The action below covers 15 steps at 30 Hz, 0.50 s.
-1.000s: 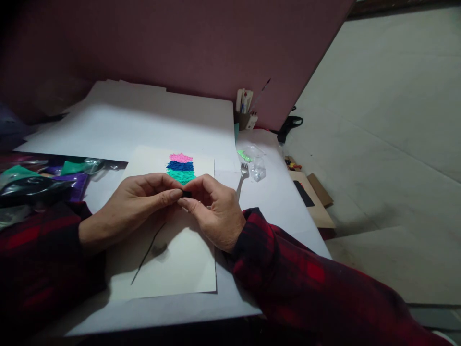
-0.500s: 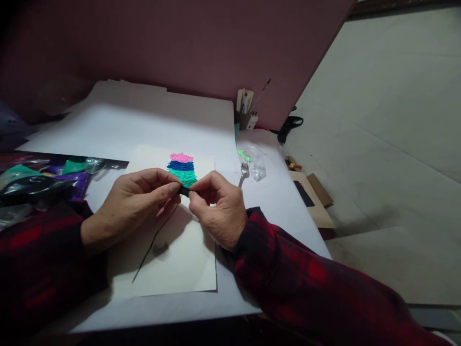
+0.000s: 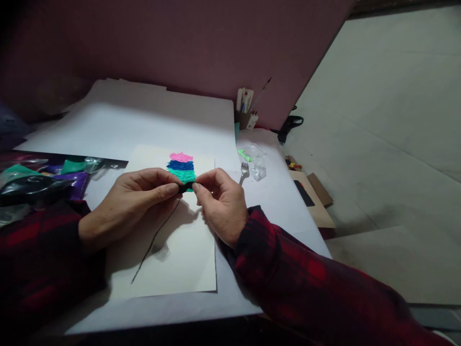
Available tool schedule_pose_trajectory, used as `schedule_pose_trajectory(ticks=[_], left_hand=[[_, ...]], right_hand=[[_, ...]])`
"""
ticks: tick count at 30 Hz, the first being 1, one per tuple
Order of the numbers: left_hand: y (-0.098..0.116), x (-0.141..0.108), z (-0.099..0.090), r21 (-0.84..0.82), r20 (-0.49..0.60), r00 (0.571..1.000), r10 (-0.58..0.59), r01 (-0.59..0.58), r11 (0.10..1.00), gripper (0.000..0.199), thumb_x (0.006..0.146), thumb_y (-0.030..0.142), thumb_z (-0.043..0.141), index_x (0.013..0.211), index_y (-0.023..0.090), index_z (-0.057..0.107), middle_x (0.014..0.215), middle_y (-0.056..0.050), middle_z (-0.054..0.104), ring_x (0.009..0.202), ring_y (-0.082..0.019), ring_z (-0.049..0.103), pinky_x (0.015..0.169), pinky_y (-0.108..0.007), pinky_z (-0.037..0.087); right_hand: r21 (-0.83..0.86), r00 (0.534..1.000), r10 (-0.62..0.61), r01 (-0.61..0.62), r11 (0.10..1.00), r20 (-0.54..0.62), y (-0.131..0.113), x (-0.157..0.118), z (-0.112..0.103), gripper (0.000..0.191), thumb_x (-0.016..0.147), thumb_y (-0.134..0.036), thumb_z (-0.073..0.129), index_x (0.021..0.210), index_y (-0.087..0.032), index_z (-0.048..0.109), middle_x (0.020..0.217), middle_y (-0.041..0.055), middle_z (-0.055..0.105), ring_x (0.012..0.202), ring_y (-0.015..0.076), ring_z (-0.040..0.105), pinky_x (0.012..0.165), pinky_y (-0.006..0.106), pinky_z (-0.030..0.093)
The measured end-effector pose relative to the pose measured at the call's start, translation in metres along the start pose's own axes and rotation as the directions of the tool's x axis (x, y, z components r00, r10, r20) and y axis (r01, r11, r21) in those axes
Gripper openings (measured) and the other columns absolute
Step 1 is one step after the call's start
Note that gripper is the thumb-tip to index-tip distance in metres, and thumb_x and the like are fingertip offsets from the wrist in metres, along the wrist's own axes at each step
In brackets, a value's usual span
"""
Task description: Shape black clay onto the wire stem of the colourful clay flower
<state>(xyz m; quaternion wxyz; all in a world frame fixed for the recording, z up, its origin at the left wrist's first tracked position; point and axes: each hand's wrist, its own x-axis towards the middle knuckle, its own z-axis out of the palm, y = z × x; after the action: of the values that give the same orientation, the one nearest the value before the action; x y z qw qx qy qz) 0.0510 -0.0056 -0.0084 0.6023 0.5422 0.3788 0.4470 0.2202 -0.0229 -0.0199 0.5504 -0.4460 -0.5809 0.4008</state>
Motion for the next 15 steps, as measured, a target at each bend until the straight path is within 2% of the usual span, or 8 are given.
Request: schedule_pose_trajectory(ticks=[7, 12, 15], left_hand=[[-0.0019, 0.0006, 0.0004, -0.023, 0.06, 0.998, -0.019, 0.021, 1.0, 0.02, 0.073, 0.024, 0.075, 0.088, 0.015, 0.064, 0.07, 0.002, 0.061, 0.05, -0.008, 0.052, 0.045, -0.019, 0.042], [-0.0014, 0.0005, -0.0017, 0.09, 0.093, 0.996, -0.004, -0.004, 0.996, 0.015, 0.076, 0.025, 0.071, 0.087, 0.015, 0.068, 0.079, -0.002, 0.067, 0.066, -0.011, 0.059, 0.058, -0.021, 0.047], [-0.0008, -0.0004, -0.0024, 0.117, 0.088, 0.996, 0.011, -0.021, 0.993, 0.013, 0.076, 0.025, 0.07, 0.084, 0.015, 0.069, 0.076, -0.002, 0.066, 0.064, -0.011, 0.059, 0.059, -0.022, 0.047]], right_hand=[[0.001, 0.989, -0.017, 0.017, 1.0, 0.145, 0.0002, -0.0018, -0.0018, 0.019, 0.083, -0.034, 0.067, 0.087, -0.016, 0.061, 0.066, -0.0026, 0.059, 0.053, 0.0066, 0.054, 0.046, 0.019, 0.045], [0.006, 0.985, -0.048, 0.048, 0.999, 0.168, -0.0015, -0.0037, -0.0019, 0.02, 0.08, -0.033, 0.071, 0.086, -0.017, 0.061, 0.07, -0.0016, 0.06, 0.057, 0.0076, 0.054, 0.05, 0.021, 0.045], [-0.014, 0.984, -0.064, 0.067, 0.998, 0.167, -0.001, -0.0039, -0.001, 0.02, 0.077, -0.032, 0.074, 0.084, -0.018, 0.061, 0.074, -0.0007, 0.061, 0.061, 0.0091, 0.056, 0.053, 0.023, 0.046]])
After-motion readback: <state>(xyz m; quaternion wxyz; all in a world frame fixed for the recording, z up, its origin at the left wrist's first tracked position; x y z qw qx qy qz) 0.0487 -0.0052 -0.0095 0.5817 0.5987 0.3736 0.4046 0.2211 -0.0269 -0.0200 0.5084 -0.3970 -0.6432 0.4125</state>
